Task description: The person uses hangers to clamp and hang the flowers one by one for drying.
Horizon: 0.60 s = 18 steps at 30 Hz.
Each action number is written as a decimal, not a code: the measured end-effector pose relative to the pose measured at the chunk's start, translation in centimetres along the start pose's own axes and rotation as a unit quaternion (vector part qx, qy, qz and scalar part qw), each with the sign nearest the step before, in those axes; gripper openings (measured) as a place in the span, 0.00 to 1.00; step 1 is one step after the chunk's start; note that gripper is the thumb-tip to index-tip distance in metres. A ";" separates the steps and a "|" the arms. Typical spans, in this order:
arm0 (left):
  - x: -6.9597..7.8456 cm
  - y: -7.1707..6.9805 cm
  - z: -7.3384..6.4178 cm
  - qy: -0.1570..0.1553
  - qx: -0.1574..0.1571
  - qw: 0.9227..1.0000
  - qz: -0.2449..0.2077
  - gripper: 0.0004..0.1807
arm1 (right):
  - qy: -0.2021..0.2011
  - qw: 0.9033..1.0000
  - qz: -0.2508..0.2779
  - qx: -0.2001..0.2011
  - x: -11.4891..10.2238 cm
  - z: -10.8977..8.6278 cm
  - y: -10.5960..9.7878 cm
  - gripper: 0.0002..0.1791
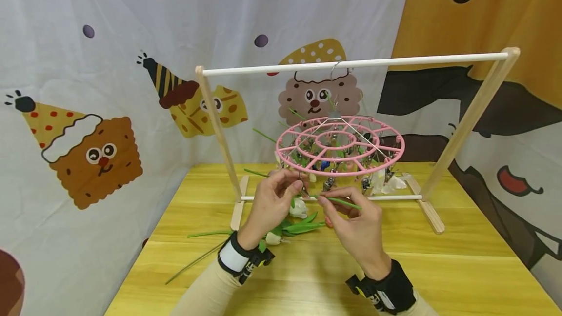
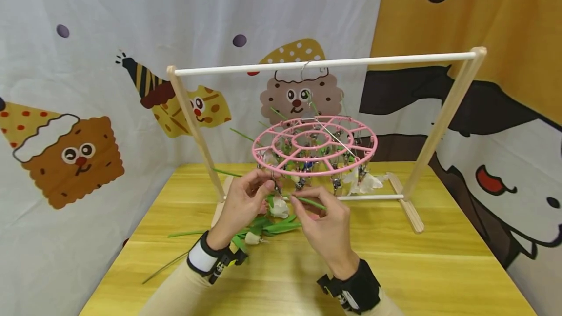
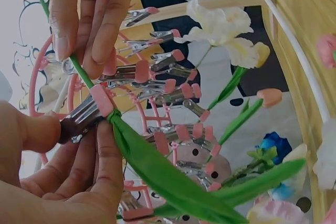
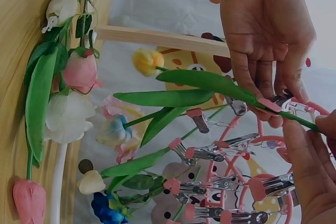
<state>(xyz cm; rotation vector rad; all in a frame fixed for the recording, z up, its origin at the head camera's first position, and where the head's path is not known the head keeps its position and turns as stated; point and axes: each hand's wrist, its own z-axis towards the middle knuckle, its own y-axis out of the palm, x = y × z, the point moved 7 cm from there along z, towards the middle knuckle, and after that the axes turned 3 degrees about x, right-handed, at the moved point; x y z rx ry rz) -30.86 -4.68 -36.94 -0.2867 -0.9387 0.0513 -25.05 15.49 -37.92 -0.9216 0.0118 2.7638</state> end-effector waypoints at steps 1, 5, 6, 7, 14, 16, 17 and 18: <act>0.0 0.0 -0.1 -0.002 -0.004 1.000 0.001 0.12 | -0.002 1.000 -0.003 -0.001 0.0 0.0 0.0 0.17; -0.1 -0.2 -0.4 -0.005 -0.008 1.000 0.015 0.17 | -0.009 1.000 -0.012 -0.005 -0.1 -0.1 0.2 0.17; -0.1 -0.2 -0.4 -0.002 -0.007 1.000 0.020 0.18 | -0.009 1.000 -0.013 -0.006 -0.1 -0.1 0.2 0.17; -0.1 -0.2 -0.5 0.004 -0.006 1.000 0.023 0.19 | -0.009 1.000 -0.014 -0.007 -0.1 -0.1 0.2 0.18; 0.0 -1.0 -0.4 0.025 0.013 0.999 0.046 0.20 | -0.022 0.999 -0.017 -0.025 0.0 -0.5 0.5 0.22; 0.0 -1.3 -0.2 0.024 0.015 0.999 0.045 0.21 | -0.025 0.999 -0.024 -0.032 0.1 -0.6 0.5 0.22; -0.1 -1.5 -0.2 0.022 0.017 0.999 0.046 0.21 | -0.026 0.999 -0.029 -0.036 0.2 -0.8 0.4 0.22; -0.2 -1.6 -0.1 0.023 0.020 0.998 0.048 0.20 | -0.026 0.998 -0.034 -0.040 0.4 -0.9 0.4 0.21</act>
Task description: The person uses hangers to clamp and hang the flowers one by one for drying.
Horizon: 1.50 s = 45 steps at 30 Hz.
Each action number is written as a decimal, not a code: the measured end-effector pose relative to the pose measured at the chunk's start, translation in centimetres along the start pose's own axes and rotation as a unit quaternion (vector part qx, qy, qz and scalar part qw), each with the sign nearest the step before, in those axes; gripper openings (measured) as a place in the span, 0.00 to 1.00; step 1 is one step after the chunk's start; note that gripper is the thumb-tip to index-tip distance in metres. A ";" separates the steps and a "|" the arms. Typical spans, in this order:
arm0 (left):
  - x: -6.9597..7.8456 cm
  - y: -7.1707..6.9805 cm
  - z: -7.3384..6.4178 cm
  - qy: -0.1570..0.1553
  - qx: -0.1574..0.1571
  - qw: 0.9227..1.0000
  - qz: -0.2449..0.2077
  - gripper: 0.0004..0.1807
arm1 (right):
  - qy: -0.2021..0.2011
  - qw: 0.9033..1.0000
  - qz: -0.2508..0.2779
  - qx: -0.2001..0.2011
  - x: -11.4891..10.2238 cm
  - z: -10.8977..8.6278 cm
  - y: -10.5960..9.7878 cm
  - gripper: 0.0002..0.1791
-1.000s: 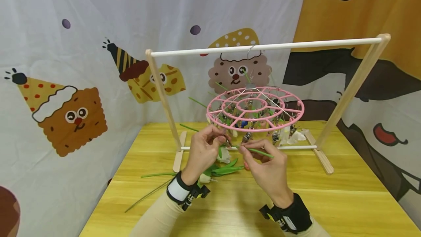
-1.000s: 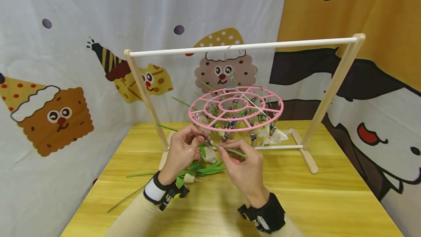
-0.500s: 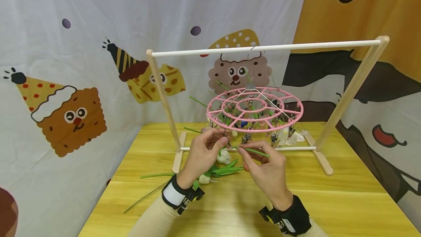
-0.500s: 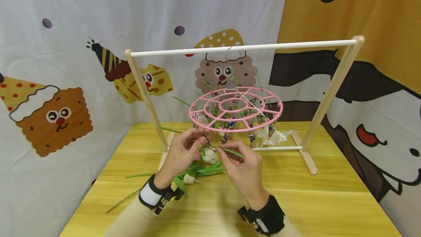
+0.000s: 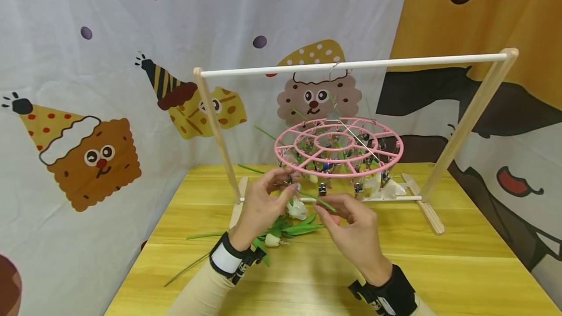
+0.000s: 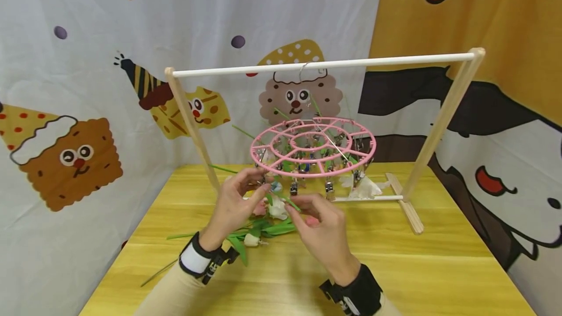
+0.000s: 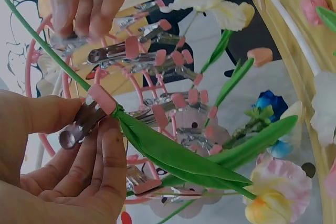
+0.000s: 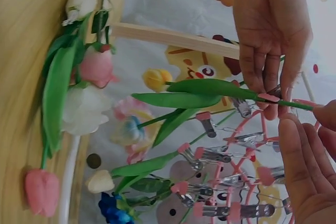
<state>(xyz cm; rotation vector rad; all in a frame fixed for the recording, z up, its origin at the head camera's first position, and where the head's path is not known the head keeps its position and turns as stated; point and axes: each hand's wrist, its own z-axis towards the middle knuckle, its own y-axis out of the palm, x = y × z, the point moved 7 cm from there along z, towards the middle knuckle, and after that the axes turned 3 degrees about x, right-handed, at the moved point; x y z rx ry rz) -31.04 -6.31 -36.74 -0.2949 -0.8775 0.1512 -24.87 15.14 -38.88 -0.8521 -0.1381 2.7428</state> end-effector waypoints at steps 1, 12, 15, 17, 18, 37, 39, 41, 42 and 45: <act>-0.1 -0.1 0.1 0.001 0.003 1.000 0.002 0.20 | 0.001 1.000 -0.005 -0.006 0.1 -0.2 0.0 0.21; -1.4 -1.5 0.9 0.004 0.029 0.999 0.013 0.18 | 0.013 0.997 -0.040 -0.068 1.7 -2.6 0.4 0.20; -1.8 -1.7 1.3 -0.001 0.031 0.999 0.016 0.18 | 0.018 0.995 -0.055 -0.079 2.1 -2.9 0.6 0.19; -2.0 -1.9 1.6 -0.007 0.028 0.999 0.020 0.18 | 0.017 0.994 -0.064 -0.083 2.3 -3.1 0.7 0.19; -2.2 -1.9 1.7 -0.009 0.027 0.999 0.022 0.18 | 0.016 0.994 -0.067 -0.085 2.5 -3.2 0.8 0.19; -5.8 -3.2 3.1 -0.071 0.012 0.997 0.004 0.25 | 0.080 0.966 -0.150 -0.196 6.0 -4.2 4.1 0.15; -6.1 -3.6 2.5 -0.077 0.010 0.997 0.022 0.25 | 0.068 0.964 -0.147 -0.209 6.1 -4.3 4.7 0.16; -6.5 -4.1 1.8 -0.083 0.007 0.995 0.051 0.23 | 0.047 0.964 -0.143 -0.217 6.0 -4.3 5.3 0.15; -6.6 -4.3 1.3 -0.087 0.005 0.994 0.069 0.22 | 0.040 0.964 -0.140 -0.223 5.9 -4.4 5.6 0.16; -7.2 -5.0 -0.1 -0.098 -0.014 0.987 0.124 0.17 | 0.040 0.959 -0.131 -0.248 5.9 -4.5 6.6 0.17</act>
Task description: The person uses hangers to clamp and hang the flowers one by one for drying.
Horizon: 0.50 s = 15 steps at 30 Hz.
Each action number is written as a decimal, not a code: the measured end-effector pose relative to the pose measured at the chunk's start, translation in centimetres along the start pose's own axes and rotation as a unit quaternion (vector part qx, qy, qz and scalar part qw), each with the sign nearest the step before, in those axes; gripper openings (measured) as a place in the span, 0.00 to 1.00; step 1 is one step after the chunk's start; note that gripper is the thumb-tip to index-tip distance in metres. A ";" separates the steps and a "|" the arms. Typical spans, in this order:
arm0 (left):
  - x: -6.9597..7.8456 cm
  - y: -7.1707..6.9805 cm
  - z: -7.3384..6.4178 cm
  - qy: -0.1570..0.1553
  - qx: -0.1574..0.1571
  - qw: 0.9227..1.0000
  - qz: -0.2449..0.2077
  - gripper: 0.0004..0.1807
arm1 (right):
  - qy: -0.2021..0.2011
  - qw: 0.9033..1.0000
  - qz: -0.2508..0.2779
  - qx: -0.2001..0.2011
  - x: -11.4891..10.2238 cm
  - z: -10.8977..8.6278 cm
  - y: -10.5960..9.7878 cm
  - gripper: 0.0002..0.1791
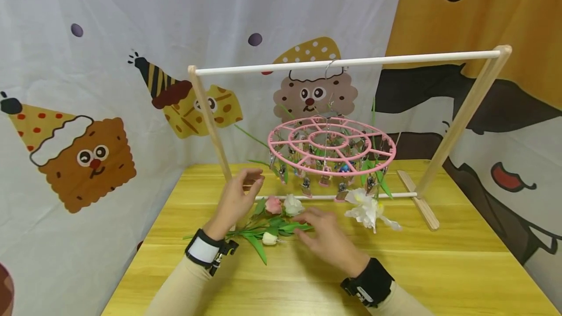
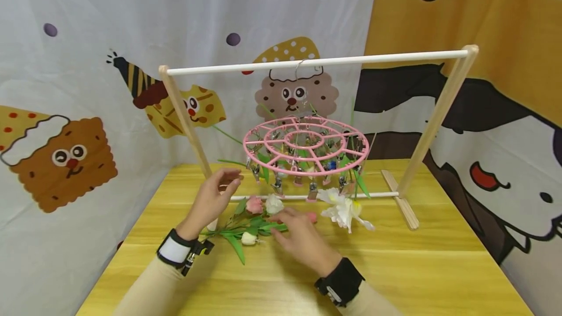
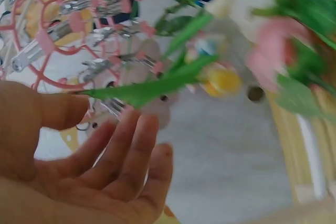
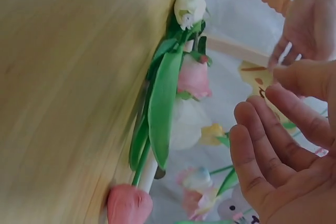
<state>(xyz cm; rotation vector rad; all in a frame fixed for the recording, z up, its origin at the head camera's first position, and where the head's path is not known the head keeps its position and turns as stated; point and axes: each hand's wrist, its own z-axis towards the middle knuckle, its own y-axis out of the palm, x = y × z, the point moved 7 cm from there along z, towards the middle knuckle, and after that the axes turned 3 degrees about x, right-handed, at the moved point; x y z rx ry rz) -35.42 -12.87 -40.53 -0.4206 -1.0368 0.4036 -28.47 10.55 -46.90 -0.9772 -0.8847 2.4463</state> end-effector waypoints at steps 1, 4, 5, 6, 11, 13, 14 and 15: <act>-0.4 0.0 -0.4 -0.003 -0.009 1.000 0.018 0.14 | 0.004 1.000 0.004 -0.012 0.0 0.1 0.3 0.17; -1.5 0.0 -1.9 -0.010 -0.051 0.996 0.070 0.07 | 0.024 0.998 0.011 -0.053 0.1 0.3 1.3 0.19; -1.9 0.1 -2.4 -0.011 -0.068 0.994 0.087 0.05 | 0.030 0.997 0.015 -0.065 0.1 0.3 1.6 0.19; -2.3 0.2 -2.9 -0.011 -0.085 0.991 0.102 0.03 | 0.032 0.997 0.014 -0.074 0.0 0.4 1.8 0.20; -4.6 0.3 -5.1 -0.013 -0.145 0.977 0.158 0.04 | 0.031 0.993 -0.008 -0.111 -0.4 0.8 3.2 0.19; -5.7 0.0 -5.8 -0.026 -0.152 0.972 0.176 0.07 | 0.029 0.992 -0.018 -0.124 -0.6 0.9 3.8 0.19; -6.1 -0.1 -6.1 -0.032 -0.152 0.970 0.186 0.09 | 0.029 0.991 -0.019 -0.129 -0.7 1.0 4.1 0.19; -6.6 -0.3 -6.3 -0.040 -0.154 0.968 0.195 0.11 | 0.028 0.990 -0.022 -0.134 -0.8 1.0 4.3 0.19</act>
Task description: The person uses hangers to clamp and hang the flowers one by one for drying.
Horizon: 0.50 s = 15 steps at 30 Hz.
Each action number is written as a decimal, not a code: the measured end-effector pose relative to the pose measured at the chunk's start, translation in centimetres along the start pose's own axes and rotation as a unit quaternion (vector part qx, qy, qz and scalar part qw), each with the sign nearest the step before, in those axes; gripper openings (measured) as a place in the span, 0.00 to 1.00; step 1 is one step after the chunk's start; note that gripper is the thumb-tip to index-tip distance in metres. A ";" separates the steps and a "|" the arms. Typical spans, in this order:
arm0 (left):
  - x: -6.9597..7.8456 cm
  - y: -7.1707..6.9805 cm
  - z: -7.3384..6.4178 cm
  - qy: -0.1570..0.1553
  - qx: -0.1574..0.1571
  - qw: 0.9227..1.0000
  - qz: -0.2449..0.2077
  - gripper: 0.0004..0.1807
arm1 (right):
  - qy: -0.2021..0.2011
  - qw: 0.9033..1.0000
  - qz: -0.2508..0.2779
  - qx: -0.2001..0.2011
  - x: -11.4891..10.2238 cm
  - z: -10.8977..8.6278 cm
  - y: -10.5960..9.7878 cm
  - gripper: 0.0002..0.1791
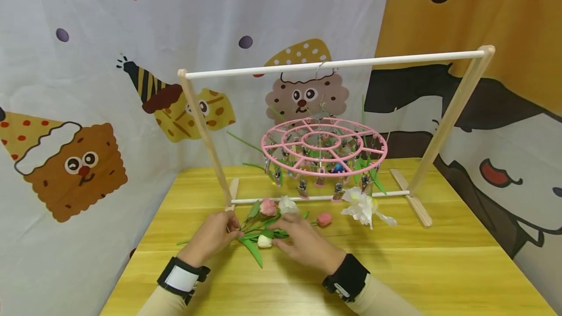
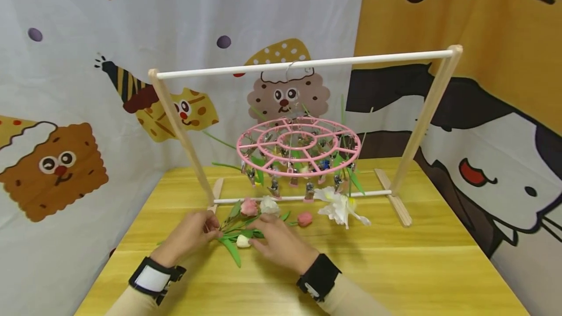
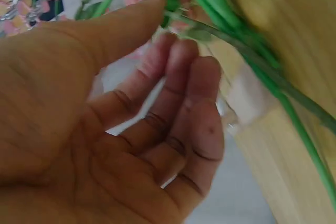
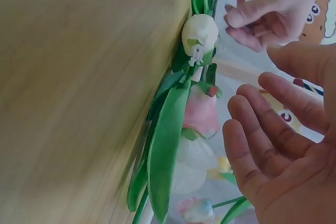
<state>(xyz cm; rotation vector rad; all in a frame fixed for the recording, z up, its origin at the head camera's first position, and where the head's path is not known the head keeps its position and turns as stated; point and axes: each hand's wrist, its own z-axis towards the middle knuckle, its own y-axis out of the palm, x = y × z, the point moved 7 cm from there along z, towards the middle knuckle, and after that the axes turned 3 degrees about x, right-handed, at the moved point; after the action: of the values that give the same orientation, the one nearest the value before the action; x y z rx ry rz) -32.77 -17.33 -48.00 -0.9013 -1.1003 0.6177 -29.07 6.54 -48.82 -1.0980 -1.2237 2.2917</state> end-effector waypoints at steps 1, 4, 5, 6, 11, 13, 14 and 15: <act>-0.4 0.1 -0.2 -0.010 -0.002 1.000 0.008 0.13 | -0.001 1.000 -0.006 -0.004 -0.1 0.1 0.3 0.19; -1.3 0.3 -0.8 -0.024 -0.003 0.999 0.030 0.16 | -0.009 1.000 -0.025 -0.011 -0.4 0.3 1.0 0.19; -1.5 0.4 -0.9 -0.024 -0.002 0.999 0.037 0.16 | -0.011 0.999 -0.027 -0.014 -0.5 0.4 1.2 0.19; -1.6 0.4 -1.0 -0.024 -0.001 0.999 0.041 0.16 | -0.014 0.999 -0.032 -0.014 -0.6 0.4 1.4 0.19; -1.8 0.5 -0.8 -0.007 0.018 0.998 0.059 0.15 | -0.032 0.999 -0.036 -0.009 -1.2 0.5 1.7 0.17; -1.8 0.5 -0.7 -0.004 0.021 0.998 0.056 0.15 | -0.039 0.999 -0.038 -0.005 -1.3 0.5 1.7 0.17; -1.7 0.4 -0.6 -0.001 0.023 0.998 0.051 0.15 | -0.040 0.998 -0.038 -0.003 -1.4 0.5 1.7 0.17; -1.6 0.4 -0.6 -0.001 0.024 0.999 0.046 0.14 | -0.041 0.998 -0.040 0.000 -1.4 0.5 1.6 0.17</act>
<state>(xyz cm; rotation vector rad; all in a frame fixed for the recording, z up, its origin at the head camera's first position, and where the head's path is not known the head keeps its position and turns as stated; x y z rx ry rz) -32.78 -18.63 -49.20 -0.9143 -1.0454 0.7181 -28.44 4.47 -49.30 -0.9466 -1.2748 2.2969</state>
